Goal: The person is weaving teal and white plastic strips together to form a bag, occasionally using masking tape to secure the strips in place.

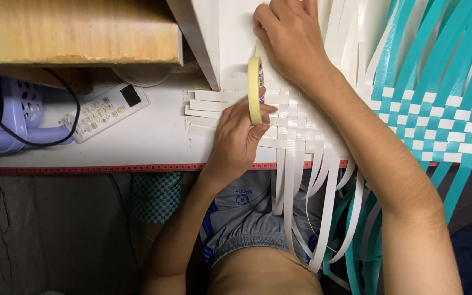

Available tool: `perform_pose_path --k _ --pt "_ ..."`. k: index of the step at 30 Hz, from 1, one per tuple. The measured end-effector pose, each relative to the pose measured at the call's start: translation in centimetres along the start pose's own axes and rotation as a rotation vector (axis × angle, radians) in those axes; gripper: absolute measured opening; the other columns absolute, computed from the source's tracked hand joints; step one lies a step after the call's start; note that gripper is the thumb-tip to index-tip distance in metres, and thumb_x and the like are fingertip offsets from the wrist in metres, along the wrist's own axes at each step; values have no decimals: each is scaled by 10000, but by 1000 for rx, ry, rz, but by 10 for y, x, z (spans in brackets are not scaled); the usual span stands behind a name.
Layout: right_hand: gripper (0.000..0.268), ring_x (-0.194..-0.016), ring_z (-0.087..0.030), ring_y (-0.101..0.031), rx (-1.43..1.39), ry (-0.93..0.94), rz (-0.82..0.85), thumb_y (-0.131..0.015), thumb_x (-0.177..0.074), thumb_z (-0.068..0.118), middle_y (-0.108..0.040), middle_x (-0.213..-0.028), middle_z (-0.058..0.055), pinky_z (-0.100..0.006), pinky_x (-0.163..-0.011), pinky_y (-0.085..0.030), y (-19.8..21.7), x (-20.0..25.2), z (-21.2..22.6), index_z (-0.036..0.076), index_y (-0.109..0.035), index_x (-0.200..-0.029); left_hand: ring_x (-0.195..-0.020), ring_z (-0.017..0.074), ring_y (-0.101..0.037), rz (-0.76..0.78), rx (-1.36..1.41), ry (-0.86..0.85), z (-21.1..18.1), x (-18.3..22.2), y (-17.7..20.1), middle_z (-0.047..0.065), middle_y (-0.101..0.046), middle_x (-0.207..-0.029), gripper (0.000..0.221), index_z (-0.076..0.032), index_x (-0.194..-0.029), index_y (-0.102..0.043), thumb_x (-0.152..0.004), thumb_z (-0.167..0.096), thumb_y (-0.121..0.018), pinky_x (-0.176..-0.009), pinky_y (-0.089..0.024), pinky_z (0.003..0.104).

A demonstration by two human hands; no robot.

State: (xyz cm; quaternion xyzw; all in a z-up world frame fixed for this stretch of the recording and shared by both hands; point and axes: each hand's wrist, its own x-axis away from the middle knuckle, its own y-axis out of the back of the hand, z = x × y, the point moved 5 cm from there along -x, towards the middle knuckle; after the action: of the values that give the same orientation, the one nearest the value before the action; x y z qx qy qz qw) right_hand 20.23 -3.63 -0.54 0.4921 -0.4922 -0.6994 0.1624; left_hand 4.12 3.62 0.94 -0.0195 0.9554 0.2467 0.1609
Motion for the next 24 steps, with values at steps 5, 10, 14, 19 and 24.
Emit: perform_pose_path --k 5,10,14,19,24 --pt "163 -708 -279 -439 -310 -35 38 -626 -910 -71 -499 -741 -89 -385 -747 -351 -2 -1 -4 23 -499 -867 -1278 336 -485 7 194 38 -5 -2 2 192 -636 -1071 176 26 -1010 -512 -1008 -99 -388 -1032 -464 419" --pt "252 -873 -334 -447 -224 -119 141 -756 -876 89 -495 -920 -140 -436 -740 -376 11 4 11 -7 -534 -951 -1036 289 -650 -9 85 57 -2 -1 0 180 -640 -1111 246 28 -1047 -522 -1021 -162 -369 -914 -531 380" --pt "393 -870 -322 -403 -235 -147 80 -854 -802 91 -437 -966 -143 -429 -640 -348 15 5 11 -18 -538 -1010 -1255 321 -515 2 165 83 -6 0 1 194 -658 -1043 249 11 -994 -475 -1026 -186 -327 -981 -506 395" --pt "397 -912 -337 -460 -268 -138 52 -825 -803 40 -473 -1079 -155 -457 -690 -413 7 9 12 7 -512 -1043 -1209 310 -570 -20 191 119 -6 1 6 149 -590 -1137 319 -3 -1054 -567 -1029 -221 -337 -999 -493 385" --pt "283 -863 -315 -457 -250 -82 -15 -783 -858 56 -507 -1022 -130 -430 -699 -389 7 12 15 9 -513 -932 -1117 324 -638 -77 256 131 -3 5 6 141 -632 -990 285 17 -1034 -538 -1026 -205 -360 -894 -569 368"
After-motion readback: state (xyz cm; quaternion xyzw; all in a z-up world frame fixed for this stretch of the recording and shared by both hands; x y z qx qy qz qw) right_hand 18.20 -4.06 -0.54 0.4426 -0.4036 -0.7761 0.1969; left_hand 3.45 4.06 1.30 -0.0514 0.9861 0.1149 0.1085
